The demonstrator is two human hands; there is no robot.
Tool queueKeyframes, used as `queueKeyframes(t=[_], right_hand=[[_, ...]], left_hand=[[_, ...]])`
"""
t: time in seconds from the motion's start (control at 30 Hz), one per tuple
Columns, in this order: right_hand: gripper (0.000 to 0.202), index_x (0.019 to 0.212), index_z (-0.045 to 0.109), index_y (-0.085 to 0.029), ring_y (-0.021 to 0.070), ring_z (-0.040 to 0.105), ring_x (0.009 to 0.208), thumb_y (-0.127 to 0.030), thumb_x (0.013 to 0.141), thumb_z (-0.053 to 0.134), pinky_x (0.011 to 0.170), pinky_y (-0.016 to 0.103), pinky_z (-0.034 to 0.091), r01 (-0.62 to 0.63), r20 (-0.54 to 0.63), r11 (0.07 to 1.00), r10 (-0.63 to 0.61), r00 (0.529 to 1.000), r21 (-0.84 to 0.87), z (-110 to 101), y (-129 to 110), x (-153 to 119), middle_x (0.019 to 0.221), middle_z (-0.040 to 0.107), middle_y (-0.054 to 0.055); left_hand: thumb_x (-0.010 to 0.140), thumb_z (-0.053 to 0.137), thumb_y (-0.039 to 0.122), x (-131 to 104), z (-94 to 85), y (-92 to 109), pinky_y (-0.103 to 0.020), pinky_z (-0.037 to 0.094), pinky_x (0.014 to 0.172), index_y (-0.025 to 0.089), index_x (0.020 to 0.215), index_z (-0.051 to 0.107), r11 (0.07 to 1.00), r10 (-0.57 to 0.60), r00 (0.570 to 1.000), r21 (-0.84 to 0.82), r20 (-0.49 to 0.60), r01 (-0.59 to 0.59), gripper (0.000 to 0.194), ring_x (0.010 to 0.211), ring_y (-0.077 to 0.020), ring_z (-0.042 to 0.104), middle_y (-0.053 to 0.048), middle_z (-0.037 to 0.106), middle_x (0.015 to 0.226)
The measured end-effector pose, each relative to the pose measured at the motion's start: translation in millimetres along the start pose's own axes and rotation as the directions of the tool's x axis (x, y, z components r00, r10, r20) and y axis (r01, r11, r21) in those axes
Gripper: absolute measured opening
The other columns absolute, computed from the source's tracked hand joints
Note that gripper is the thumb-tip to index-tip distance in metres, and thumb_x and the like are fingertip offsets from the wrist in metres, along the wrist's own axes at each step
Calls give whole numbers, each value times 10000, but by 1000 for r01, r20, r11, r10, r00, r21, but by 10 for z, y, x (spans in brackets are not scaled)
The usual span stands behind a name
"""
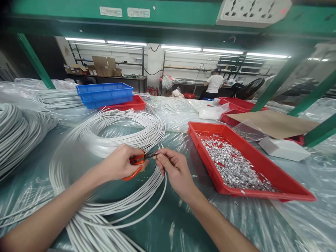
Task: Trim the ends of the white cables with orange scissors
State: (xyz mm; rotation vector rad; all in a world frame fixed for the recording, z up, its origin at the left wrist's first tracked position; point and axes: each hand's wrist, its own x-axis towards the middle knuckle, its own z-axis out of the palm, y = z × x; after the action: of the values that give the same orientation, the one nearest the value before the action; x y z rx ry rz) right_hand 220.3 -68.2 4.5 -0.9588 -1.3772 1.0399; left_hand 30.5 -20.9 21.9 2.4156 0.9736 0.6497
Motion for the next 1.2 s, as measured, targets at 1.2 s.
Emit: queueKeyframes(t=[1.2], right_hand=[[267, 751, 675, -143, 101, 453, 515, -402, 809, 698, 476, 232, 393, -127, 111, 991, 121, 986, 48, -71, -23, 43, 573, 520, -14]], left_hand=[[841, 546, 431, 9, -57, -18, -219, 157, 436, 169, 545, 346, 998, -48, 992, -43, 113, 53, 443, 520, -79, 191, 58, 262, 507]])
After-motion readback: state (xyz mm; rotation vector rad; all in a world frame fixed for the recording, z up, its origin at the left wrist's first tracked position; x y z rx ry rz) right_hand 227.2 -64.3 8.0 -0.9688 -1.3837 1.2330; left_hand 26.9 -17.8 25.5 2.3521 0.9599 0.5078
